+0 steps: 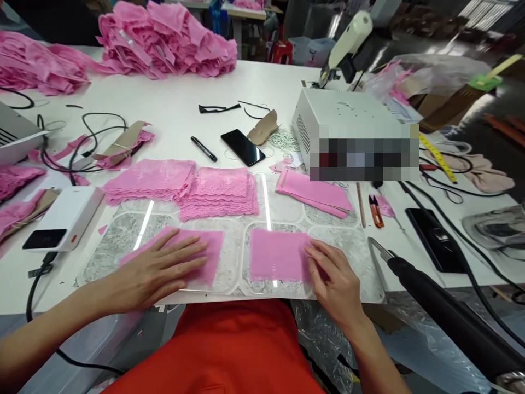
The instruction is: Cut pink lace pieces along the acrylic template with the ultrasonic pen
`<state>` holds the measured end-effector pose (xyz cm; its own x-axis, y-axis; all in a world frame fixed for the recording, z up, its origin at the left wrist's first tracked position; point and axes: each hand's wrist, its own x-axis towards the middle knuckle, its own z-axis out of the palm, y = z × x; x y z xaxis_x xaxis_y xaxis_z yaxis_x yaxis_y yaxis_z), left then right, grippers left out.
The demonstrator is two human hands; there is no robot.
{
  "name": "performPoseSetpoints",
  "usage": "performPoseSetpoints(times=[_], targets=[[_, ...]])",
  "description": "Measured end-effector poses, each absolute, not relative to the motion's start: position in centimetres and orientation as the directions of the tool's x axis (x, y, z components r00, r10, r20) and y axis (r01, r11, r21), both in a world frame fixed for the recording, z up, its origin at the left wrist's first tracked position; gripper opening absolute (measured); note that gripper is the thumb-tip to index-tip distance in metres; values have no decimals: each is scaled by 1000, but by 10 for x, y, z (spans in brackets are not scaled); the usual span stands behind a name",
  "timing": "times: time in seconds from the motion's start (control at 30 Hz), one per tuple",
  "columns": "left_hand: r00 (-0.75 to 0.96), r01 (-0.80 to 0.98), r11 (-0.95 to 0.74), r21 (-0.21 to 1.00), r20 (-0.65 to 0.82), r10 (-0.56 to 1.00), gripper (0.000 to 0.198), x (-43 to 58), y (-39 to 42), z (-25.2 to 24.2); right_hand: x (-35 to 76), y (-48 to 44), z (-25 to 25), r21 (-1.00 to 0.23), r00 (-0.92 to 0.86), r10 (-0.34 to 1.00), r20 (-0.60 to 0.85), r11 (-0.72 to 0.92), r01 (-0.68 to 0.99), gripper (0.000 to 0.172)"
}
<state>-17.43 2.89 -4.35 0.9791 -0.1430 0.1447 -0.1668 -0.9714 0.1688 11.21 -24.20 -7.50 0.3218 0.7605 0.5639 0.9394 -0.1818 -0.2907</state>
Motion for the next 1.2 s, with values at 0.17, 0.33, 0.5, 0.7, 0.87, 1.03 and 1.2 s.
performPoseSetpoints(times=[0.17,0.33,0.5,0.7,0.87,1.03,1.2], targets=[[960,-279,-936,215,55,-274,44,-101,9,-50,120,-267,-87,-273,349,712,609,-225,935,33],[939,-341,-923,177,33,-341,48,-70,4,-59,125,-284,-89,-337,417,657,627,-254,907,31],[921,-383,-919,91,119,-372,50,-70,5,-63,129,-296,-89,-428,504,598,623,-279,860,25],[924,-374,-922,96,121,-362,53,-70,4,-61,129,-297,-89,-419,486,645,590,-270,867,25],[927,-371,-920,126,114,-358,52,-72,7,-60,128,-296,-88,-423,494,633,596,-275,863,21],[897,-438,-890,128,128,-423,52,-55,3,-47,127,-305,-95,-547,611,530,588,-295,783,18],[825,-563,-800,210,75,-560,44,2,-21,-42,130,-322,-117,-863,893,187,410,-238,446,14]])
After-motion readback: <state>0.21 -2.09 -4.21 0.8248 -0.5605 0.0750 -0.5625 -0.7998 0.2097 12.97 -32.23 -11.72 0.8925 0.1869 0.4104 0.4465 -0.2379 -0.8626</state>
